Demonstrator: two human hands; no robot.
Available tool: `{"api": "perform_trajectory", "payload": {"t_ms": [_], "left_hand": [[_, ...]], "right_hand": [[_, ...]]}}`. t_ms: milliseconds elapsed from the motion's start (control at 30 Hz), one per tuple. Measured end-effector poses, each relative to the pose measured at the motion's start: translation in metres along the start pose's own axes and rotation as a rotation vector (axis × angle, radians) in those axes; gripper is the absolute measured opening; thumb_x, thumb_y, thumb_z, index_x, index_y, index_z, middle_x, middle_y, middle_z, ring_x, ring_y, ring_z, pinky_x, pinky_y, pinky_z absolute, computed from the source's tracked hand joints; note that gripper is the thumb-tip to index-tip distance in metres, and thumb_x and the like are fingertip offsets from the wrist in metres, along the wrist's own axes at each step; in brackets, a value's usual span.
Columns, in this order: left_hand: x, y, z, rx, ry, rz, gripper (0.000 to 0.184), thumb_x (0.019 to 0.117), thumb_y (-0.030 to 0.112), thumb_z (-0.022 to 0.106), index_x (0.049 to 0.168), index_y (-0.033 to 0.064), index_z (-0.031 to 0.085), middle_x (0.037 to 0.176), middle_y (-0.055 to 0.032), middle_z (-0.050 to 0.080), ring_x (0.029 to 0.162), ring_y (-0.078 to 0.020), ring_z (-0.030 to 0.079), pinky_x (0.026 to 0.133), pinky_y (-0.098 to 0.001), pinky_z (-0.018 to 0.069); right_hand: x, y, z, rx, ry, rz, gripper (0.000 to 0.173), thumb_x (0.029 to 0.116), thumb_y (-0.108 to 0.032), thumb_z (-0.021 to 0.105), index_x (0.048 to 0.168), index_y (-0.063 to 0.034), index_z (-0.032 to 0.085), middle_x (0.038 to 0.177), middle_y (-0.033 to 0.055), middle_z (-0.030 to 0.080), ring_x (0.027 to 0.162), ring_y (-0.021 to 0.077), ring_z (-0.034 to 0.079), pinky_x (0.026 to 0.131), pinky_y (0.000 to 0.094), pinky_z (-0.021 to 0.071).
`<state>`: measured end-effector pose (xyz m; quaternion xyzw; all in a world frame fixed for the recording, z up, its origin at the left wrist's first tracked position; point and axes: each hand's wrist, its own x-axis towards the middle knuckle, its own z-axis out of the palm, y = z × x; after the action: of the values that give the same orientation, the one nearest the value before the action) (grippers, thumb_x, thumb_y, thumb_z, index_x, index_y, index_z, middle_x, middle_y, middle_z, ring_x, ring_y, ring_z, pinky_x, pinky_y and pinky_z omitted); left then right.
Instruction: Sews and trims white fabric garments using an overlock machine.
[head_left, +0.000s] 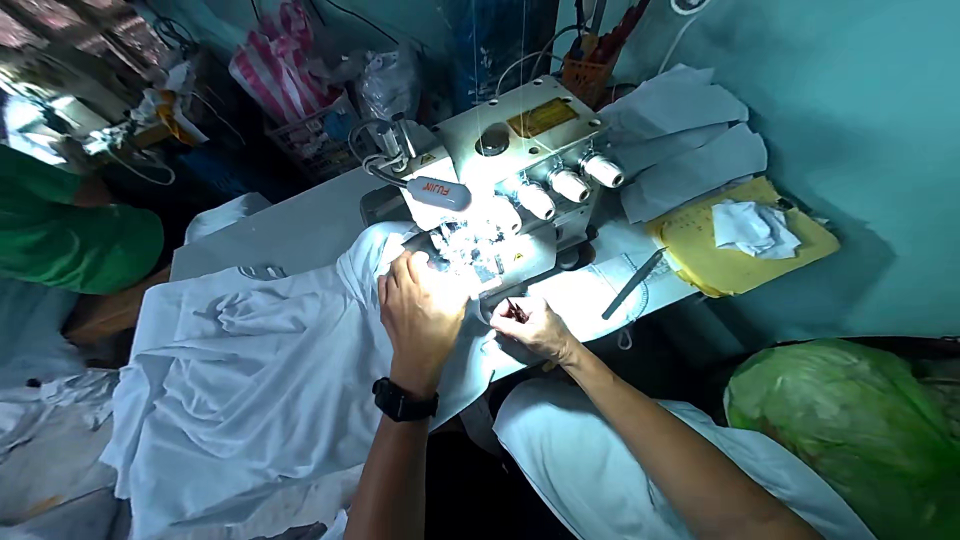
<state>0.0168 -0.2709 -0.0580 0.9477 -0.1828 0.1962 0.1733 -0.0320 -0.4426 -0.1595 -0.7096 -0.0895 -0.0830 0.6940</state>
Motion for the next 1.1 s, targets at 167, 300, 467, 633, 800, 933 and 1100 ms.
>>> {"api": "perform_trajectory", "payload": {"t_ms": [167,300,467,633,800,933,1100], "left_hand": [[0.013,0.008,0.007,0.057,-0.062,-0.086,0.083,0.0845,0.063,0.069,0.125,-0.0078,0.057,0.131,-0.0311,0.057,0.124,-0.0478,0.056,0.102,-0.0663,0.0402],[0.017,0.0,0.004,0.028,-0.164,-0.096,0.096,0.0815,0.071,0.068,0.135,-0.0071,0.05,0.148,-0.0326,0.043,0.141,-0.0499,0.039,0.109,-0.0741,0.0285],[0.012,0.003,0.006,-0.027,-0.173,-0.131,0.088,0.0869,0.067,0.065,0.137,-0.0045,0.052,0.153,-0.0274,0.041,0.146,-0.044,0.035,0.114,-0.073,0.0217],[0.006,-0.01,-0.01,-0.233,-0.217,-0.049,0.045,0.0999,0.018,0.056,0.137,-0.0074,0.052,0.144,-0.0259,0.053,0.14,-0.0405,0.046,0.116,-0.0688,0.0228],[0.005,-0.015,-0.004,-0.192,-0.14,-0.049,0.084,0.0772,0.047,0.082,0.134,-0.007,0.052,0.136,-0.0258,0.058,0.131,-0.0413,0.053,0.108,-0.0698,0.0319],[0.004,0.004,0.005,-0.018,-0.125,-0.138,0.093,0.0759,0.072,0.071,0.128,-0.0044,0.058,0.148,-0.0253,0.049,0.144,-0.0424,0.04,0.112,-0.0736,0.0232],[0.008,-0.004,0.009,-0.006,-0.137,-0.094,0.098,0.0781,0.074,0.067,0.135,-0.0045,0.054,0.152,-0.0264,0.044,0.148,-0.0433,0.035,0.115,-0.0734,0.0181]], "right_hand": [[0.001,0.002,0.002,-0.014,0.052,-0.017,0.012,0.0894,-0.011,0.067,0.079,-0.0065,0.069,0.065,-0.0121,0.056,0.059,-0.01,0.048,0.057,0.01,0.0405],[0.0,0.004,0.005,0.025,0.17,-0.006,0.009,0.0888,-0.01,0.067,0.081,-0.0056,0.07,0.066,-0.0095,0.061,0.06,-0.0067,0.054,0.059,0.0129,0.0473],[-0.004,0.011,0.017,-0.338,0.152,-0.118,0.063,0.0799,-0.047,0.081,0.114,0.0049,0.071,0.085,0.0084,0.071,0.072,0.0098,0.062,0.068,0.0299,0.0536],[-0.002,0.007,0.003,-0.232,-0.235,-0.071,0.02,0.0899,-0.016,0.066,0.075,-0.0023,0.067,0.065,0.0009,0.06,0.061,0.0066,0.053,0.059,0.0283,0.044],[0.001,-0.025,0.002,-0.031,-0.108,0.174,0.028,0.0807,-0.031,0.081,0.092,-0.0084,0.07,0.072,-0.0119,0.059,0.063,-0.0059,0.052,0.061,0.0146,0.0455],[0.0,-0.024,0.026,-0.408,0.192,-0.03,0.039,0.0793,-0.033,0.08,0.099,-0.0001,0.072,0.085,0.0088,0.072,0.076,0.0153,0.068,0.072,0.0373,0.0562],[0.002,-0.039,0.004,0.16,-0.17,0.202,0.016,0.0904,-0.011,0.066,0.074,-0.0129,0.064,0.06,-0.0141,0.053,0.052,-0.008,0.044,0.05,0.0121,0.0372]]}}
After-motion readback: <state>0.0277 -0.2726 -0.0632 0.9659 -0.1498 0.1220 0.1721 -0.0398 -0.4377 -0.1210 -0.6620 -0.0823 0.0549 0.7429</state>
